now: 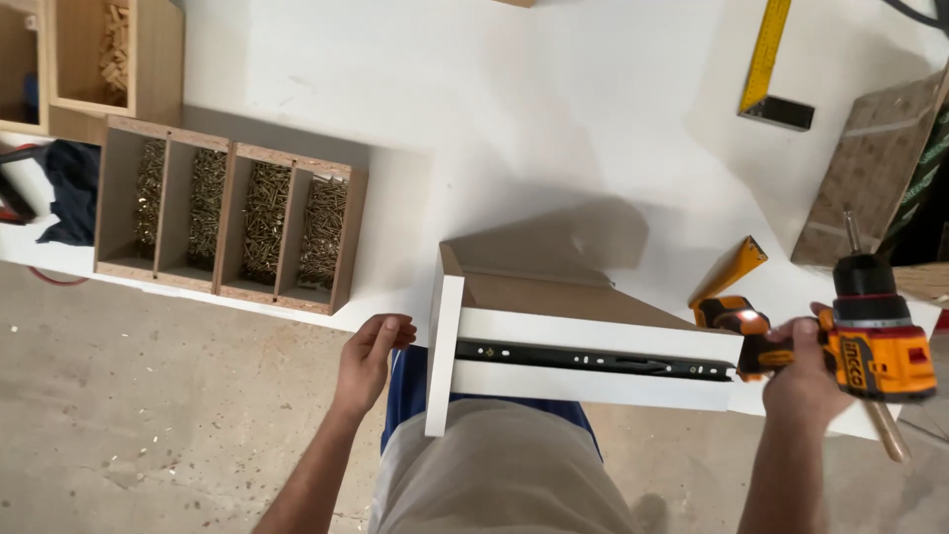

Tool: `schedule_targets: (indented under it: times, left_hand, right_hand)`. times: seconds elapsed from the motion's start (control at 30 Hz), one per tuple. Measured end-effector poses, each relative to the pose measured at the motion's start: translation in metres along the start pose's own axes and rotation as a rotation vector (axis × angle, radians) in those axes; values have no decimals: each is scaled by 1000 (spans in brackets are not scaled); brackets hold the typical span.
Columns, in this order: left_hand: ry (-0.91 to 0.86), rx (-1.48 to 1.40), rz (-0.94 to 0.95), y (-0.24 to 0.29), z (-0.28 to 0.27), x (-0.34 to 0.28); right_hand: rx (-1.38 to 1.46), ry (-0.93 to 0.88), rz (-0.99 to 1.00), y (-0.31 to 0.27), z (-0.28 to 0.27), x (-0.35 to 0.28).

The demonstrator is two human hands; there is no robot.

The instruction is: Attaching metal drawer slides to a wooden drawer box using a power drill and screws on a workbench.

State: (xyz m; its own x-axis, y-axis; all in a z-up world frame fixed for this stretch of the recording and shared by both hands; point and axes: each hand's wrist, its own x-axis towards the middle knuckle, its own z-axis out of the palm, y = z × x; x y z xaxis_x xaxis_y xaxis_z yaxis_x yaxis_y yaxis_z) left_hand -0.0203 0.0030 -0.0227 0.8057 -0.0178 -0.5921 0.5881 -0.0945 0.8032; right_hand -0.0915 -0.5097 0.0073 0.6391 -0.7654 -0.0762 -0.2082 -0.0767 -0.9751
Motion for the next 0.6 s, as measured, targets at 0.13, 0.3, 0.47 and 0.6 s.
schedule_targets:
  times: [0.13,0.3,0.47,0.6]
  left_hand:
    - [38,30,-50,-14,-9,1]
    - [106,69,-146,-14,-17,-6]
    - [127,117,-179,-12,-13,-11]
    - [101,27,-127,-6,-6,-12]
  right_hand:
    - [79,-90,10,43,31,37]
    - [234,-133,-246,51,88,47]
    - [184,-147,-165,68,96,60]
    - [130,-127,-218,75,103,59]
